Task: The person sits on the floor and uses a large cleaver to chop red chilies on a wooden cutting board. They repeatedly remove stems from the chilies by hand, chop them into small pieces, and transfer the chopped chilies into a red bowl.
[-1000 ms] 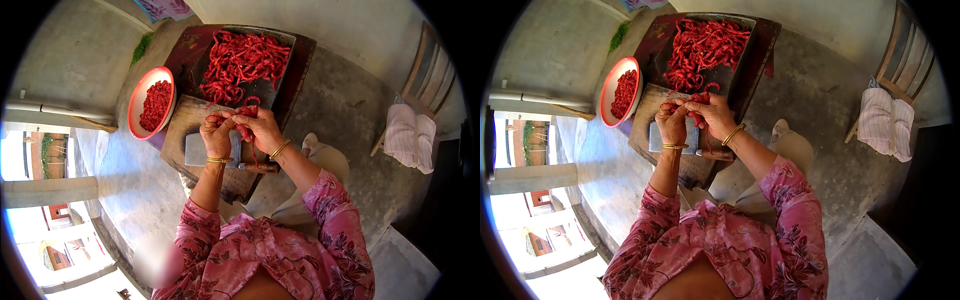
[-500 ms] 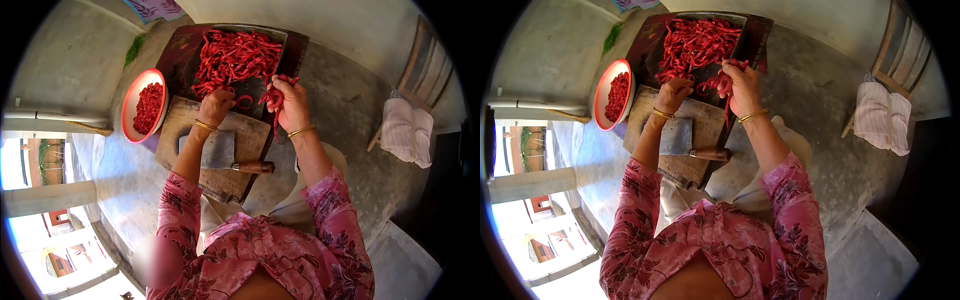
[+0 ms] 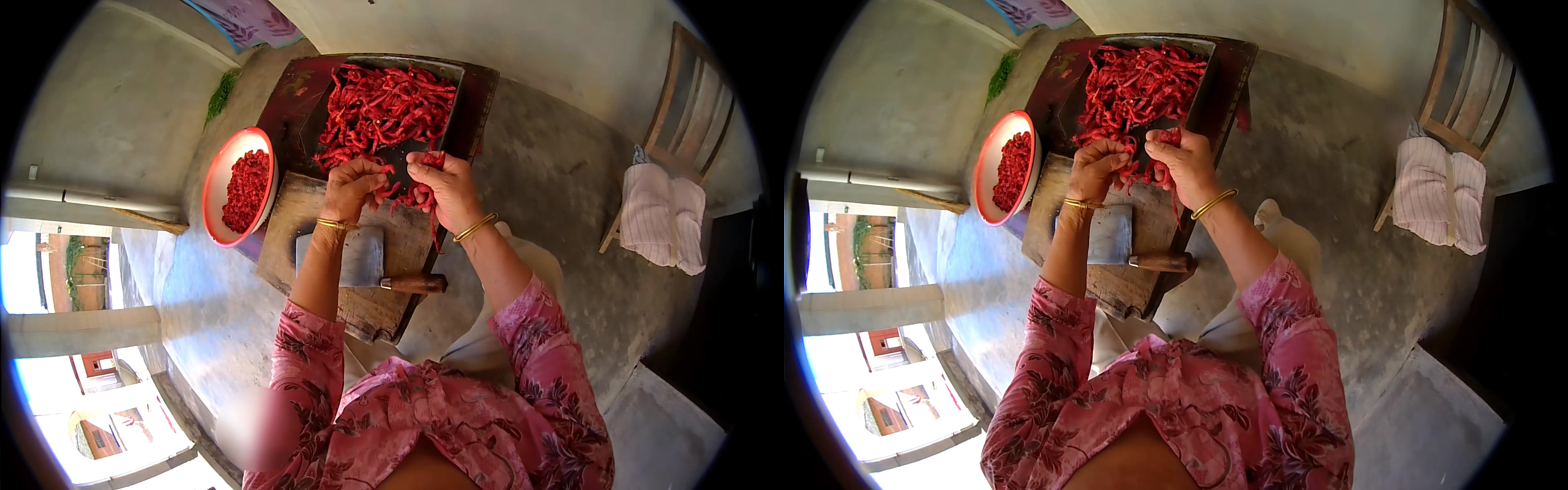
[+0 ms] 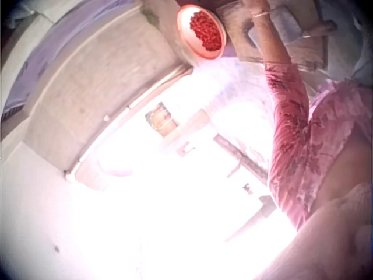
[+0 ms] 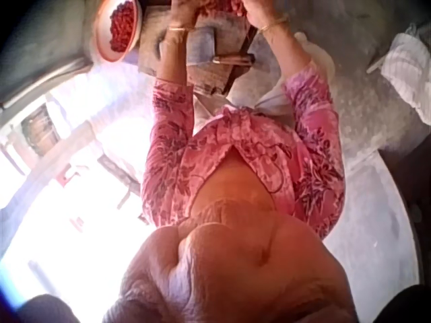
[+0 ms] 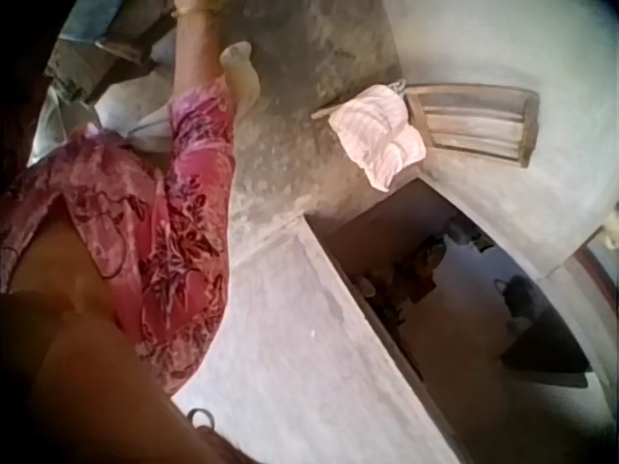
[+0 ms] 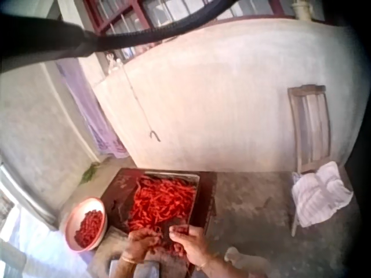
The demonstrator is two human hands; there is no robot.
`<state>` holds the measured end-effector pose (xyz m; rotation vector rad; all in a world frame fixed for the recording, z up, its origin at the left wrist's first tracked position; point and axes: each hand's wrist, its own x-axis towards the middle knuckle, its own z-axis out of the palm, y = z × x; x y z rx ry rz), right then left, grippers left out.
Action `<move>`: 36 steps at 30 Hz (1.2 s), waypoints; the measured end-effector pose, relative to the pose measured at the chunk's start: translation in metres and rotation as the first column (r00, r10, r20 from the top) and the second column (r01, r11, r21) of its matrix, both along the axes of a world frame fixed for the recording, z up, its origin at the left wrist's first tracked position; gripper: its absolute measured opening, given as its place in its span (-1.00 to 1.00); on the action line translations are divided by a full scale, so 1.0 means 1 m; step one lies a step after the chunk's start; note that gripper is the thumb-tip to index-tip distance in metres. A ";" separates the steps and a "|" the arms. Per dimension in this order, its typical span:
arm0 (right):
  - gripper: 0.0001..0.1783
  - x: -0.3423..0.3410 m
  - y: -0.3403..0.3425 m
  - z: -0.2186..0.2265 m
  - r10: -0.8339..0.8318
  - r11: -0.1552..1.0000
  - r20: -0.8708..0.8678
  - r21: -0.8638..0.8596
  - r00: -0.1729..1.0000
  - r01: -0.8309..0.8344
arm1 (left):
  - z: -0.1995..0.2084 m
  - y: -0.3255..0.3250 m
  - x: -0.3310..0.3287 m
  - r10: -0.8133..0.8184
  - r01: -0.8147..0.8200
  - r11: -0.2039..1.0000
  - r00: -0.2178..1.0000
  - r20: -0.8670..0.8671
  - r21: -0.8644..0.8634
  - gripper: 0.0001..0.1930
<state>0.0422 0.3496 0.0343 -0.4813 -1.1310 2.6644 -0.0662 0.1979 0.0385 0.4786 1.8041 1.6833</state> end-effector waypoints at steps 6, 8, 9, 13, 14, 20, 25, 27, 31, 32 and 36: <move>-0.80 -0.003 -0.021 -0.019 0.250 0.940 -0.277 0.298 0.928 -0.164 | 0.011 -0.016 0.036 0.006 -0.013 0.999 0.979 0.202 0.031 -0.91; -0.83 -0.003 -0.024 -0.020 0.233 0.853 -0.267 0.519 0.935 -0.064 | 0.006 -0.025 0.039 -0.009 0.006 1.000 0.986 0.165 0.016 -0.91; -0.85 -0.003 -0.024 -0.021 0.221 0.786 -0.264 0.618 0.939 -0.011 | 0.004 -0.028 0.040 -0.020 0.019 1.000 0.989 0.148 0.009 -0.91; -0.78 0.001 -0.024 -0.015 0.144 0.838 -0.205 0.546 0.968 -0.009 | 0.006 -0.034 0.038 -0.056 0.056 0.992 0.998 0.001 -0.111 -0.86; -0.78 0.000 -0.023 -0.018 0.124 0.826 -0.187 0.564 0.975 0.003 | 0.005 -0.038 0.025 -0.093 0.069 0.977 0.990 -0.110 -0.201 -0.84; -0.85 0.000 -0.017 -0.013 0.063 0.992 -0.032 0.111 0.998 -0.059 | -0.025 -0.036 -0.053 -0.274 -0.206 0.896 0.441 -0.855 -0.393 -0.82; -0.89 -0.007 -0.015 -0.018 0.027 0.999 -0.051 -0.026 0.998 -0.028 | -0.039 -0.022 -0.071 -0.523 -0.292 0.767 0.229 -0.821 -0.571 -0.82; -0.90 -0.008 -0.017 -0.017 -0.004 1.000 -0.068 0.003 0.998 0.004 | -0.040 -0.020 -0.070 -0.551 -0.327 0.741 0.205 -0.809 -0.587 -0.83; -0.91 -0.009 -0.020 -0.021 0.015 0.996 -0.097 0.089 0.995 -0.006 | -0.029 -0.036 -0.075 -0.279 -0.199 0.911 0.344 -0.897 -0.360 -0.91; -0.90 -0.010 -0.021 -0.024 0.032 0.994 -0.105 0.104 0.994 -0.021 | -0.021 -0.035 -0.069 -0.261 -0.191 0.915 0.390 -0.883 -0.355 -0.88; -0.87 -0.010 -0.030 -0.026 0.074 0.995 -0.062 0.074 0.995 -0.070 | 0.009 -0.026 -0.020 -0.227 -0.080 0.949 0.502 -0.834 -0.306 -0.79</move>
